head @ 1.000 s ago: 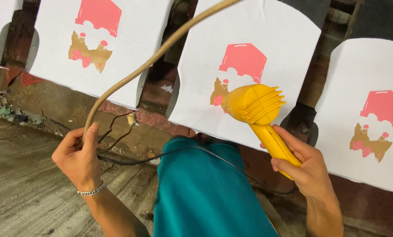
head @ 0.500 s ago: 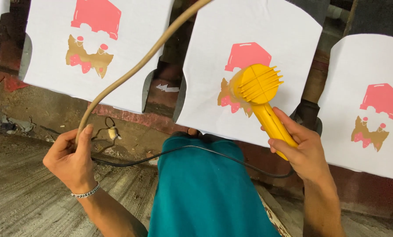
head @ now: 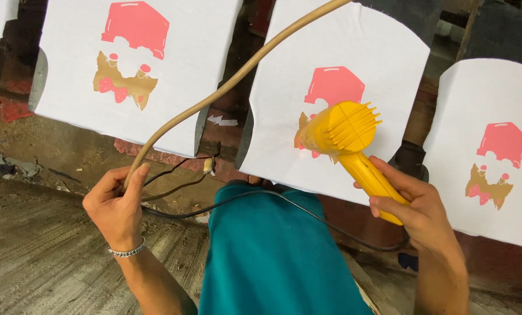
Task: The person uses a yellow heat gun to apply heat to a printed design on white t-shirts laid out on a workbench. They move the heat gun back and forth over the design on each shirt in sequence.
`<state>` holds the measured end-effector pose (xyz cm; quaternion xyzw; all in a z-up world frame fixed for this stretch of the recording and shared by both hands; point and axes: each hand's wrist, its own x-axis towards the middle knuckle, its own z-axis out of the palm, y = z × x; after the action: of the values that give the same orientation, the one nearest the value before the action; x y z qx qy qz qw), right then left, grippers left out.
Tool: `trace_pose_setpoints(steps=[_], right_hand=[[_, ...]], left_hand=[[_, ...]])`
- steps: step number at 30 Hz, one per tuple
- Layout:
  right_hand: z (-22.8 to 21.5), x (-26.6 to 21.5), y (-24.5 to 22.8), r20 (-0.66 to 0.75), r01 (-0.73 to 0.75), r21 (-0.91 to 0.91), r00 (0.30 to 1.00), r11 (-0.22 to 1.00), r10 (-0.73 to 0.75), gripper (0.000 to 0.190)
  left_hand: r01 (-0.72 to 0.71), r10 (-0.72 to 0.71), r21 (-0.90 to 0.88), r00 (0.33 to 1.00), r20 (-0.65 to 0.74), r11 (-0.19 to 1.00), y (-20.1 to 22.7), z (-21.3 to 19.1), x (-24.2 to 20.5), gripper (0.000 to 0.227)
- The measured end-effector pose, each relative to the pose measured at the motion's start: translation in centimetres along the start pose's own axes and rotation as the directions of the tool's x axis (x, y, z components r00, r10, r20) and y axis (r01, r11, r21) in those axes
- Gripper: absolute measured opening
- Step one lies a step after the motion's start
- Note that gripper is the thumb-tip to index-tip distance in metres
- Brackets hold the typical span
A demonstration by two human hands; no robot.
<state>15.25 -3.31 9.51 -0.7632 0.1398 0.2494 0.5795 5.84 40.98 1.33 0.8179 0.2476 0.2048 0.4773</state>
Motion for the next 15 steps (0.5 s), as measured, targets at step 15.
trace_pose_setpoints(steps=[15], right_hand=[[0.9, 0.5, -0.8, -0.020, 0.018, -0.016, 1.000, 1.000, -0.019, 0.072]], left_hand=[[0.039, -0.039, 0.021, 0.999, 0.004, 0.999, -0.4, -0.1, 0.2, 0.015]])
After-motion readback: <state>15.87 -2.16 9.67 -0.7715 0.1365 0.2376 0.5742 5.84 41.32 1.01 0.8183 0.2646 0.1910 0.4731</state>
